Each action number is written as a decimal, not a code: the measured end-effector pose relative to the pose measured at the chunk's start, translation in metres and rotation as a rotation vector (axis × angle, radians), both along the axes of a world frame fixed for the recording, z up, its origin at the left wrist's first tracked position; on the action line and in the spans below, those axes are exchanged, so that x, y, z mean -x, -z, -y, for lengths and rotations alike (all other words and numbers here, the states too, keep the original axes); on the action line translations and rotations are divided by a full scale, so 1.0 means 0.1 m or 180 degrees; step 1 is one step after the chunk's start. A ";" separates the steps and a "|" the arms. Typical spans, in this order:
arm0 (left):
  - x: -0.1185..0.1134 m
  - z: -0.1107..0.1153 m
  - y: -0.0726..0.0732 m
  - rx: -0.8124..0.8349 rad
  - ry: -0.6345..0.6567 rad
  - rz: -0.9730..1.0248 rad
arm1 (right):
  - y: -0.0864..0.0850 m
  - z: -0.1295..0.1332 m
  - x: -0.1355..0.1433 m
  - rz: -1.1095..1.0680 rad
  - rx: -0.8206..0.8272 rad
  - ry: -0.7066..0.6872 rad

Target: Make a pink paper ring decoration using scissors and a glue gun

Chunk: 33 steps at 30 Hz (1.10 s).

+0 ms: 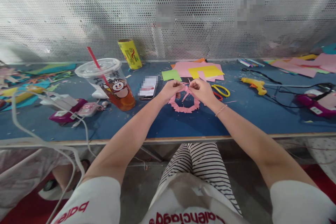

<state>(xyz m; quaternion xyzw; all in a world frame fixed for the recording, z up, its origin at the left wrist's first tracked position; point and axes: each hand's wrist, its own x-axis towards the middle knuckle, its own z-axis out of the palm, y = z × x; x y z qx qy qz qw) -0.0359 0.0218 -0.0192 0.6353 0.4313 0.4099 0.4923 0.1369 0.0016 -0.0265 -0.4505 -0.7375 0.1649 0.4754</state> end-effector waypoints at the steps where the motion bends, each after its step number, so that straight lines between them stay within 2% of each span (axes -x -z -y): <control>1: 0.00 0.00 0.00 0.0014 -0.0023 0.0014 | 0.00 0.00 0.00 0.0004 0.0010 -0.0004; 12: -0.01 0.04 -0.04 -0.0006 0.0003 -0.0003 | -0.03 0.02 0.01 -0.0056 -0.0037 -0.0100; 16: -0.01 0.06 -0.06 0.0047 -0.0119 0.0126 | -0.03 -0.03 -0.04 -0.0359 -0.0016 0.0028; 18: -0.01 0.07 -0.08 0.0143 -0.0163 0.0247 | 0.03 -0.12 -0.08 -0.0656 0.0300 0.0084; 20: -0.01 0.07 -0.09 0.0243 -0.0188 0.0325 | 0.10 -0.21 -0.12 -0.0850 0.0882 -0.0005; 22: -0.01 0.08 -0.10 0.0313 -0.0204 0.0356 | 0.17 -0.28 -0.15 -0.0806 0.1309 -0.0133; 24: -0.01 0.08 -0.10 0.0336 -0.0225 0.0380 | 0.20 -0.30 -0.15 -0.0685 0.1470 -0.0252; 28: -0.01 0.07 -0.11 0.0359 -0.0313 0.0417 | 0.16 -0.25 -0.11 -0.0679 0.1431 -0.0506; 33: 0.01 0.06 -0.10 0.0295 -0.0340 0.0323 | 0.09 -0.19 -0.12 -0.0404 0.1019 -0.0377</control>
